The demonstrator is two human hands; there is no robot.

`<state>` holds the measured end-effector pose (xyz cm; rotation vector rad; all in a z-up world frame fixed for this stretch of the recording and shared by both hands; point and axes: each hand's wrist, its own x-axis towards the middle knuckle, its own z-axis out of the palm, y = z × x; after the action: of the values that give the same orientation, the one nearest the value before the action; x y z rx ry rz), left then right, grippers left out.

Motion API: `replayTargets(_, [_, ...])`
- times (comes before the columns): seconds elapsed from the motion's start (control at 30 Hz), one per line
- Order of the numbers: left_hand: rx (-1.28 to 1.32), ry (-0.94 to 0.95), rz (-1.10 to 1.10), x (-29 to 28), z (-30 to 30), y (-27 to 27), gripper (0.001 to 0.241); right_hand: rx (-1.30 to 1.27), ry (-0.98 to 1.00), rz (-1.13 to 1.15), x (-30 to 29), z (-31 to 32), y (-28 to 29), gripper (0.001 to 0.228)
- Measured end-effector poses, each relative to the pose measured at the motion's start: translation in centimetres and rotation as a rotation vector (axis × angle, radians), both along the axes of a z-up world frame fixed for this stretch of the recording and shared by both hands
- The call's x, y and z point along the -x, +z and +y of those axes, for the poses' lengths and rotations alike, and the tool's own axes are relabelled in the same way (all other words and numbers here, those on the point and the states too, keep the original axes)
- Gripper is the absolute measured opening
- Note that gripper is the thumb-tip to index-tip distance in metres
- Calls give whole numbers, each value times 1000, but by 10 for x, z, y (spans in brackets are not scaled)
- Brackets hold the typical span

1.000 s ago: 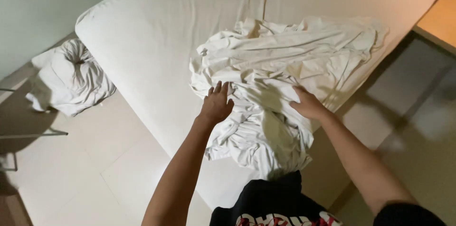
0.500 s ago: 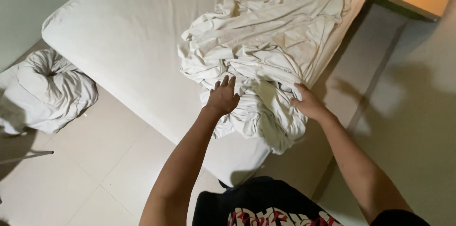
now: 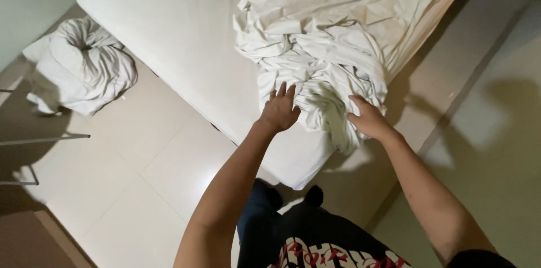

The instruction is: The person spreads a white sheet over a mattress, smoothing out the fabric by hand. They repeatedly pull, fold, and adjust the sheet to cover the mattress surface, working from the center towards the edges.

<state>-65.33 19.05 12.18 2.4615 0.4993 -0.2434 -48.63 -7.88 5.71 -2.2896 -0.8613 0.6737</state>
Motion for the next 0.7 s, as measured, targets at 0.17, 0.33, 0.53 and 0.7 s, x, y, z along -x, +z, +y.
replayTargets(0.17, [-12,0,-7,21,40,9,76,10,-12,-21,11,32,13,69])
replayTargets(0.33, [-50,-78,-44,36,108,19,75,-13,-122,-67,37,97,31,68])
replayTargets(0.53, [-79,-104,-54,71,202,33,73,12,-155,-91,72,170,33,69])
replayTargets(0.7, [-53,-97,20,84,256,29,72,-8,-167,-74,95,195,11,70])
